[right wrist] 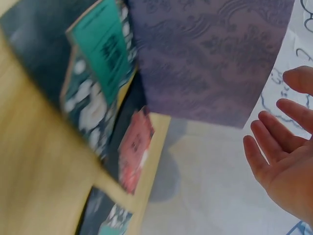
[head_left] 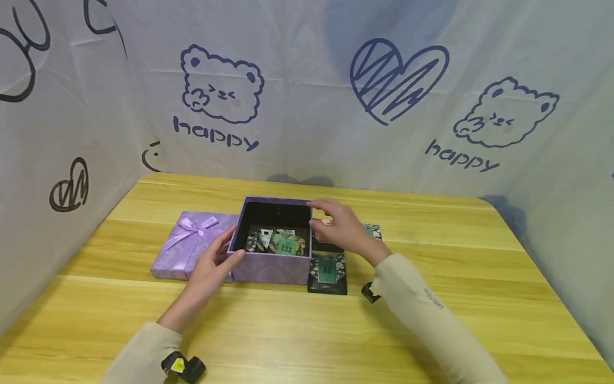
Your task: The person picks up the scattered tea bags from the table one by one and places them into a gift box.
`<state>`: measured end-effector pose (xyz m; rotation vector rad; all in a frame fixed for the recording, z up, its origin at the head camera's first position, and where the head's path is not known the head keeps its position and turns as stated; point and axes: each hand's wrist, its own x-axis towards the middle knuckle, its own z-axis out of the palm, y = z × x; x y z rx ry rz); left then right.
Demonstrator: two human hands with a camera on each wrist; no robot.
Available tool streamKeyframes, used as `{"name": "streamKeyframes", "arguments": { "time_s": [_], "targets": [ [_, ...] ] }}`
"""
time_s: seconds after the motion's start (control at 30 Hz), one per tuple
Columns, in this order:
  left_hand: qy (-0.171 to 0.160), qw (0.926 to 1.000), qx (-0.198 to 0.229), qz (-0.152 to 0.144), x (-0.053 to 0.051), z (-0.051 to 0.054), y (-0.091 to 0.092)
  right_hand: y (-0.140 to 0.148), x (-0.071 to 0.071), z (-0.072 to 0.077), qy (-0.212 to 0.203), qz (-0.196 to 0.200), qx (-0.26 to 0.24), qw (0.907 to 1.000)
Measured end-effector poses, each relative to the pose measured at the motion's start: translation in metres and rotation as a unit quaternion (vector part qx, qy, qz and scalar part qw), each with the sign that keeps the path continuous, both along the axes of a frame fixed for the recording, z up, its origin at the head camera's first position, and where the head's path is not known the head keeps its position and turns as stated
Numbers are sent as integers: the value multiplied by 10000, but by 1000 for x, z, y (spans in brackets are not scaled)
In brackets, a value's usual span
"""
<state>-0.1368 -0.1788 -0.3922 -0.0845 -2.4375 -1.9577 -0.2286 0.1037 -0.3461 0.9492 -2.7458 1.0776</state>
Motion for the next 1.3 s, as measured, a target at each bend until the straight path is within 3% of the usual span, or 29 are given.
{"name": "streamKeyframes", "arguments": {
  "time_s": [0.27, 0.6, 0.93, 1.3],
  "targets": [
    [22, 10000, 59, -20, -2, 3, 0, 31, -4, -11, -220, -252, 172, 9993],
    [-10, 10000, 41, -46, -2, 3, -1, 78, -22, -38, -672, -730, 743, 9923],
    [39, 10000, 68, -56, -4, -1, -2, 103, -28, -47, -1031, -497, 1206, 9861],
    [69, 10000, 18, -27, -2, 0, 0, 118, -27, -54, -1739, -503, 1273, 9752]
  ]
}}
